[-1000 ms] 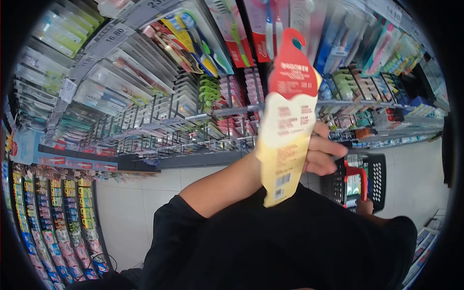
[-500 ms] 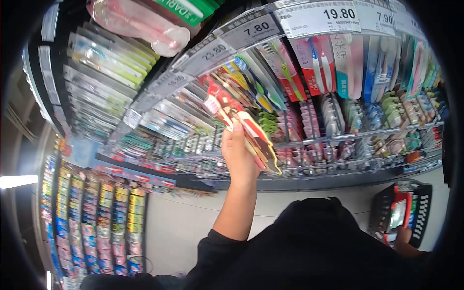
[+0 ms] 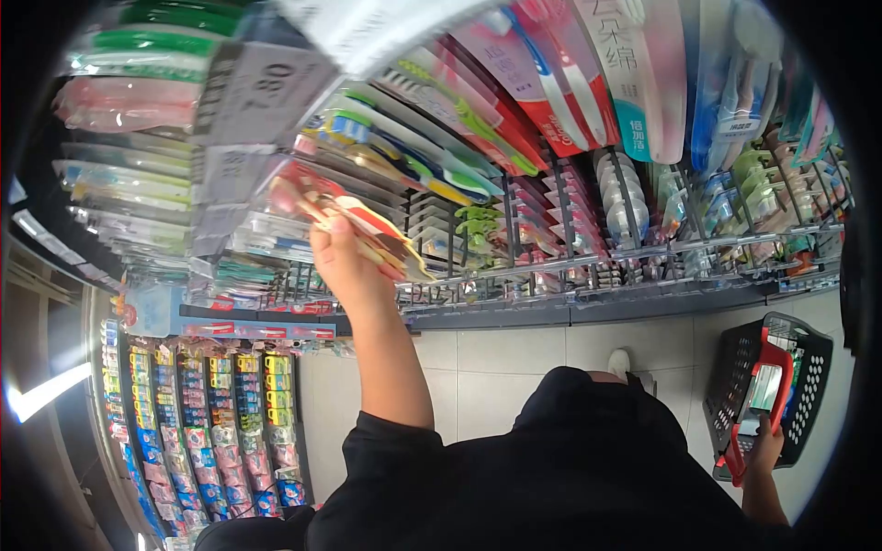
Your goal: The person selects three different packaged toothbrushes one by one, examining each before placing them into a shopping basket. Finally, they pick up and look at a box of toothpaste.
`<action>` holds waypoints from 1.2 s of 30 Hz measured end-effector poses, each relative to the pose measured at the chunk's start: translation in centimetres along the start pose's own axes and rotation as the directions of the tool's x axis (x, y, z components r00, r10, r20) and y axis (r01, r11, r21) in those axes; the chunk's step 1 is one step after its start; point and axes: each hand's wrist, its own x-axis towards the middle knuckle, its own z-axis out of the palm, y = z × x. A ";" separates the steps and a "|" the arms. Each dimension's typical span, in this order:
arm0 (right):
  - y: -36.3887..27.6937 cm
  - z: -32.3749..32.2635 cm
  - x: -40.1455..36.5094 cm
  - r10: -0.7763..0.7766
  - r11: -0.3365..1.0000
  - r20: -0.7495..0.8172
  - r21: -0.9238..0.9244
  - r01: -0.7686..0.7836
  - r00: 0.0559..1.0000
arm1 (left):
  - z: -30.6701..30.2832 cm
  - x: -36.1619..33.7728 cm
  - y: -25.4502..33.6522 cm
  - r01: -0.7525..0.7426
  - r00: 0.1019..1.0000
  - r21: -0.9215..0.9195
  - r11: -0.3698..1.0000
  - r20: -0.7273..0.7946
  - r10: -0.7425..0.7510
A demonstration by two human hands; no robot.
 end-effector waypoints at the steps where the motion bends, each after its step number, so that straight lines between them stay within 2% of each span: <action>1: 0.0 0.2 -0.4 -0.011 0.999 0.004 0.030 0.011 1.000 | -0.1 0.2 0.0 0.004 1.000 -0.025 1.000 0.029 -0.004; 2: -0.1 0.5 -0.7 -0.025 0.998 0.012 0.062 0.024 1.000 | 0.2 0.4 -0.1 0.024 1.000 -0.040 0.999 0.015 -0.024; 4: -1.4 0.9 -1.9 -0.022 1.000 0.011 -0.005 0.022 1.000 | 0.5 1.1 -0.2 0.054 0.998 -0.072 0.996 -0.021 -0.056; 8: -6.0 1.1 -4.7 0.071 0.990 0.049 -0.128 -0.064 0.996 | -0.7 1.6 -0.7 0.160 0.985 -0.042 0.986 -0.057 -0.162; 12: -0.9 0.3 -1.8 -0.142 0.986 -0.049 -0.097 0.137 0.989 | -0.2 1.4 -1.0 0.203 0.971 -0.099 0.974 -0.105 -0.213; 15: -2.1 -0.9 -2.3 -0.002 0.986 0.012 -0.168 0.004 1.000 | 0.0 1.1 -1.4 0.199 0.959 -0.105 0.974 -0.186 -0.216; 17: -5.1 -0.8 -3.8 0.134 0.967 0.071 -0.229 -0.114 0.989 | -0.4 1.1 -1.9 0.208 0.962 -0.100 0.973 -0.158 -0.222; 18: -5.2 -0.8 -3.8 0.137 0.968 0.069 -0.223 -0.119 0.988 | -0.6 1.1 -1.9 0.212 0.964 -0.096 0.973 -0.144 -0.224; 20: -5.1 -0.8 -3.9 0.147 0.969 0.070 -0.211 -0.130 0.987 | -1.0 1.0 -1.5 0.247 0.966 -0.008 0.969 -0.079 -0.247; 23: -0.9 -1.1 -1.7 -0.115 0.991 -0.003 -0.071 0.115 0.993 | -1.8 0.8 -1.2 0.269 0.961 0.171 0.948 0.021 -0.277; 24: -1.8 -0.8 -2.2 -0.100 0.993 0.007 -0.056 0.100 0.995 | -2.0 0.4 -1.1 0.269 0.956 0.233 0.935 0.050 -0.288; 25: -2.9 -0.4 -3.0 -0.084 0.996 0.017 -0.040 0.085 0.996 | -1.9 -0.6 -0.4 0.306 0.945 0.382 0.872 -0.011 -0.327; 28: -4.1 -0.6 -3.1 -0.023 0.996 0.075 -0.087 0.029 0.997 | -1.0 -5.2 0.7 0.239 0.971 0.444 0.863 -0.091 -0.222; 29: -3.9 -0.6 -2.8 -0.015 0.992 0.043 -0.122 0.021 0.999 | -1.1 -6.6 0.5 0.222 0.975 0.531 0.818 -0.126 -0.183; 30: -4.0 -0.4 -2.8 -0.004 0.987 0.008 -0.158 0.005 1.000 | -1.7 -8.0 -0.6 0.128 0.991 0.669 0.732 -0.114 -0.069; 32: -3.7 -0.3 -2.7 0.004 0.994 -0.021 -0.109 -0.006 1.000 | -1.9 -10.7 -2.0 -0.038 0.989 0.761 0.648 -0.065 0.135; 33: -1.2 -1.0 -0.7 -0.113 0.987 -0.012 -0.115 0.111 0.994 | -2.9 -12.2 -3.4 -0.044 0.986 0.670 0.741 -0.089 0.138; 34: -1.4 -1.0 -0.6 -0.146 0.977 -0.012 -0.161 0.143 0.989 | -4.4 -14.1 -5.5 -0.051 0.983 0.568 0.822 -0.119 0.143; 35: -1.9 -0.9 -0.8 -0.116 0.987 0.018 -0.112 0.117 0.993 | -5.5 -16.0 -7.5 -0.060 0.977 0.462 0.885 -0.153 0.146; 36: -2.6 -0.9 -1.3 -0.083 0.994 0.052 -0.059 0.086 0.995 | -5.8 -17.7 -9.5 0.019 0.989 0.434 0.901 -0.143 0.048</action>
